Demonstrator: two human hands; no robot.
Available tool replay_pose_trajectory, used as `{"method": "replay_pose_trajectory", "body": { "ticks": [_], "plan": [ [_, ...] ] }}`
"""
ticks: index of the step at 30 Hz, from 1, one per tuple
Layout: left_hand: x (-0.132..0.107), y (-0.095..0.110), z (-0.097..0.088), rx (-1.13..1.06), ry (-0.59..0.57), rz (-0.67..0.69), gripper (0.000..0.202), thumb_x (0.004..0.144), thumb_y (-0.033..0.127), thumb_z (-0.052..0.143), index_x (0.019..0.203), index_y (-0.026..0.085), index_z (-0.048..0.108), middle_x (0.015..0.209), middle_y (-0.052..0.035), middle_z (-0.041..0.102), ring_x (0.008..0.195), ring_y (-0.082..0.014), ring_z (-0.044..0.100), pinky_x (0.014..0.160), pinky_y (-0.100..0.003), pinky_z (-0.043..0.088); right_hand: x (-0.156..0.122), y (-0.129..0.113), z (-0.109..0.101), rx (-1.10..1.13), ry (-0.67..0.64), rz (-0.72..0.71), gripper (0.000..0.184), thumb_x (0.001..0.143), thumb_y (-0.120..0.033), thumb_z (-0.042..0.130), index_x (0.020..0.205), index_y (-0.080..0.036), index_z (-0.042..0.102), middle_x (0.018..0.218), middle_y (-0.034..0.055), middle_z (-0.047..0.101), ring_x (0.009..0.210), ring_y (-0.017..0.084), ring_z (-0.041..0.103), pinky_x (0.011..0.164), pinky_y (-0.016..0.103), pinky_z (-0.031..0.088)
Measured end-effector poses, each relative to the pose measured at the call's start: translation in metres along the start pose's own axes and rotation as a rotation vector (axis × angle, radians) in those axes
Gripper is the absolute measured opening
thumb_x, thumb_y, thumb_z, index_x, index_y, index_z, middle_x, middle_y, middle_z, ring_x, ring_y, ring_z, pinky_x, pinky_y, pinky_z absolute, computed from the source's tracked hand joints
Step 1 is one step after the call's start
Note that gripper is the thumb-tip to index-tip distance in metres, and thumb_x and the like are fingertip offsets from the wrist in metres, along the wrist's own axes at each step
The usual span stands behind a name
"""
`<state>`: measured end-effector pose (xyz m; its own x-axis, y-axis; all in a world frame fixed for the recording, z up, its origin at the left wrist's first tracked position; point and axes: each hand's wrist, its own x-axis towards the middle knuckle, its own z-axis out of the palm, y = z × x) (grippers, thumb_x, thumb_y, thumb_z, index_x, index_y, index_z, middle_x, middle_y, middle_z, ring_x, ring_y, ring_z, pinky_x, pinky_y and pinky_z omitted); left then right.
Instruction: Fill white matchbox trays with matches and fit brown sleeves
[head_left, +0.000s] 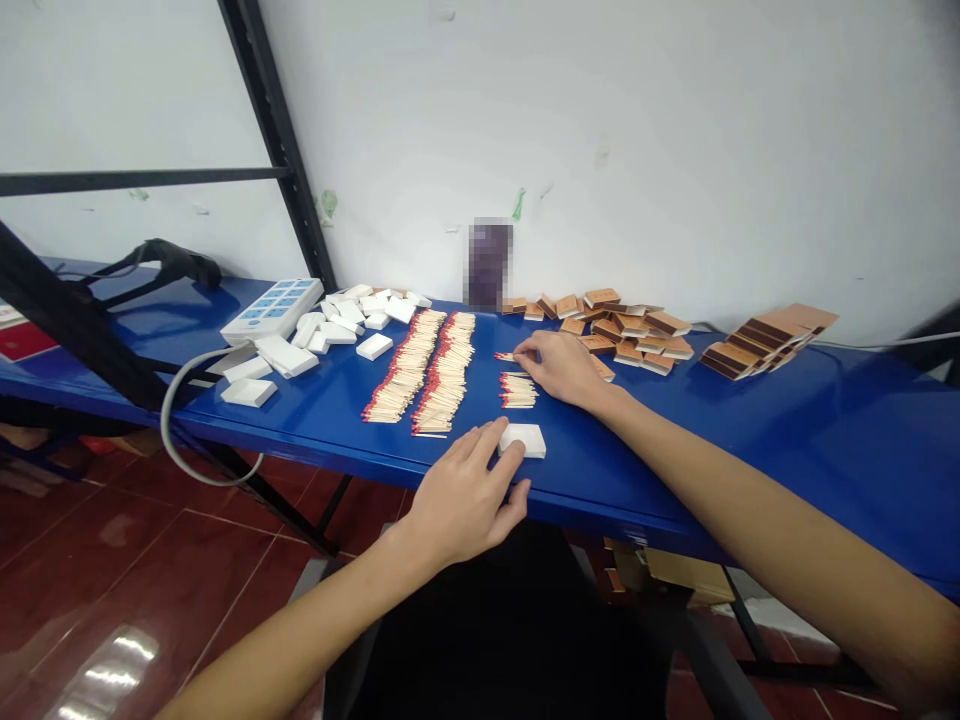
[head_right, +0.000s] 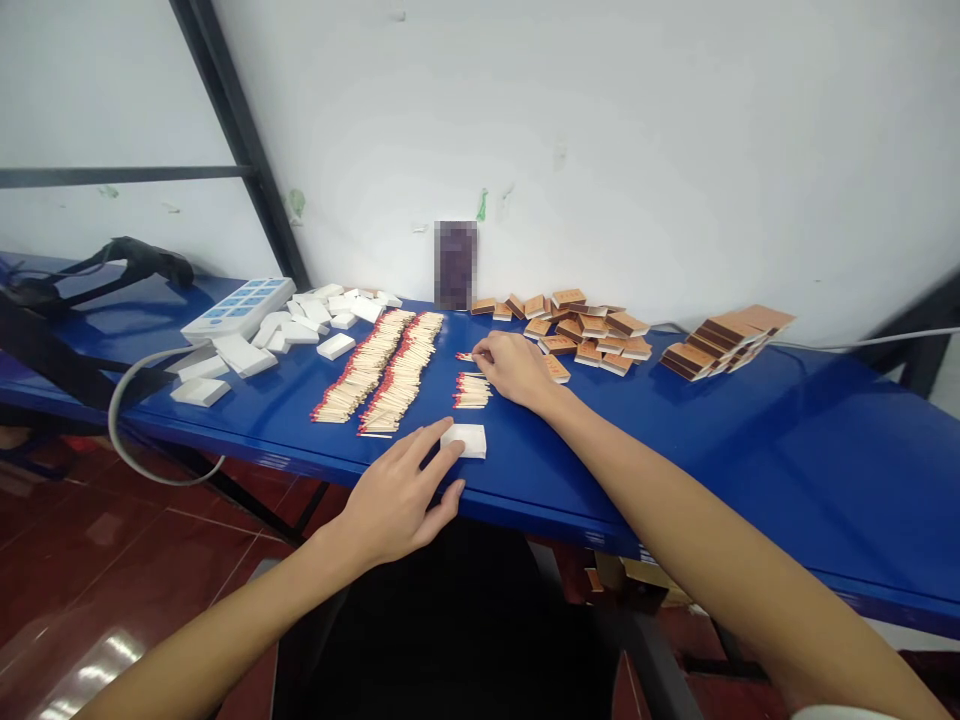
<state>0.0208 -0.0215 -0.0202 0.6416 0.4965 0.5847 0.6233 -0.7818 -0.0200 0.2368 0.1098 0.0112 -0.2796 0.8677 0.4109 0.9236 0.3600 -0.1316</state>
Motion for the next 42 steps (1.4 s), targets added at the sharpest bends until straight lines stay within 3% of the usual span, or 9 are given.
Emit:
{"method": "replay_pose_trajectory", "body": {
  "ticks": [10, 16, 22, 24, 28, 31, 42],
  "plan": [
    [0.001, 0.000, -0.001, -0.013, -0.003, 0.001, 0.031, 0.095, 0.029, 0.045, 0.116, 0.010, 0.059, 0.133, -0.0219, 0.057, 0.111, -0.0322, 0.063, 0.094, -0.045, 0.055, 0.000, -0.003, -0.001, -0.002, -0.057, 0.012, 0.025, 0.091, -0.026, 0.053, 0.098, -0.018, 0.075, 0.100, 0.0074, 0.075, 0.087, 0.021, 0.066, 0.071, 0.028, 0.043],
    [0.000, 0.000, -0.001, -0.007, 0.002, -0.001, 0.031, 0.095, 0.029, 0.045, 0.117, 0.011, 0.058, 0.133, -0.0214, 0.057, 0.112, -0.0323, 0.063, 0.094, -0.046, 0.055, 0.002, -0.001, 0.000, 0.112, -0.054, 0.051, 0.024, 0.089, -0.027, 0.054, 0.095, -0.016, 0.075, 0.088, 0.0066, 0.076, 0.078, 0.019, 0.066, 0.068, 0.027, 0.043],
    [0.000, -0.001, 0.000, -0.033, 0.006, -0.005, 0.030, 0.096, 0.029, 0.044, 0.118, 0.012, 0.057, 0.134, -0.0224, 0.056, 0.113, -0.0322, 0.063, 0.094, -0.047, 0.055, -0.001, 0.012, -0.012, 0.207, -0.160, -0.059, 0.022, 0.085, -0.033, 0.059, 0.083, -0.019, 0.076, 0.080, 0.0039, 0.075, 0.068, 0.017, 0.062, 0.064, 0.027, 0.043],
    [-0.001, -0.001, 0.000, -0.023, 0.008, -0.002, 0.030, 0.096, 0.029, 0.045, 0.118, 0.012, 0.057, 0.134, -0.0217, 0.057, 0.113, -0.0320, 0.063, 0.094, -0.047, 0.055, -0.002, 0.015, -0.014, 0.219, -0.133, -0.060, 0.022, 0.085, -0.033, 0.059, 0.085, -0.019, 0.076, 0.080, 0.0035, 0.075, 0.069, 0.017, 0.062, 0.065, 0.027, 0.043],
    [-0.001, 0.000, 0.000, -0.013, 0.005, 0.002, 0.031, 0.095, 0.029, 0.046, 0.117, 0.011, 0.058, 0.133, -0.0221, 0.057, 0.112, -0.0328, 0.063, 0.094, -0.046, 0.055, 0.001, 0.012, -0.008, 0.086, -0.012, -0.015, 0.025, 0.090, -0.029, 0.054, 0.094, -0.017, 0.076, 0.092, 0.0069, 0.075, 0.083, 0.020, 0.065, 0.070, 0.029, 0.042],
    [0.000, 0.000, -0.001, -0.015, 0.009, -0.001, 0.031, 0.096, 0.029, 0.045, 0.118, 0.011, 0.058, 0.133, -0.0219, 0.057, 0.112, -0.0323, 0.063, 0.093, -0.046, 0.055, 0.004, 0.006, -0.002, -0.039, -0.025, -0.035, 0.027, 0.092, -0.025, 0.051, 0.099, -0.017, 0.075, 0.102, 0.0089, 0.074, 0.092, 0.023, 0.066, 0.073, 0.030, 0.042],
    [-0.001, 0.000, 0.000, -0.002, 0.024, 0.006, 0.033, 0.095, 0.029, 0.046, 0.118, 0.009, 0.059, 0.133, -0.0221, 0.058, 0.111, -0.0330, 0.063, 0.093, -0.045, 0.056, 0.004, 0.002, -0.001, -0.057, -0.049, -0.018, 0.028, 0.093, -0.026, 0.050, 0.101, -0.017, 0.075, 0.101, 0.0084, 0.075, 0.086, 0.022, 0.067, 0.071, 0.030, 0.043]
  ]
}}
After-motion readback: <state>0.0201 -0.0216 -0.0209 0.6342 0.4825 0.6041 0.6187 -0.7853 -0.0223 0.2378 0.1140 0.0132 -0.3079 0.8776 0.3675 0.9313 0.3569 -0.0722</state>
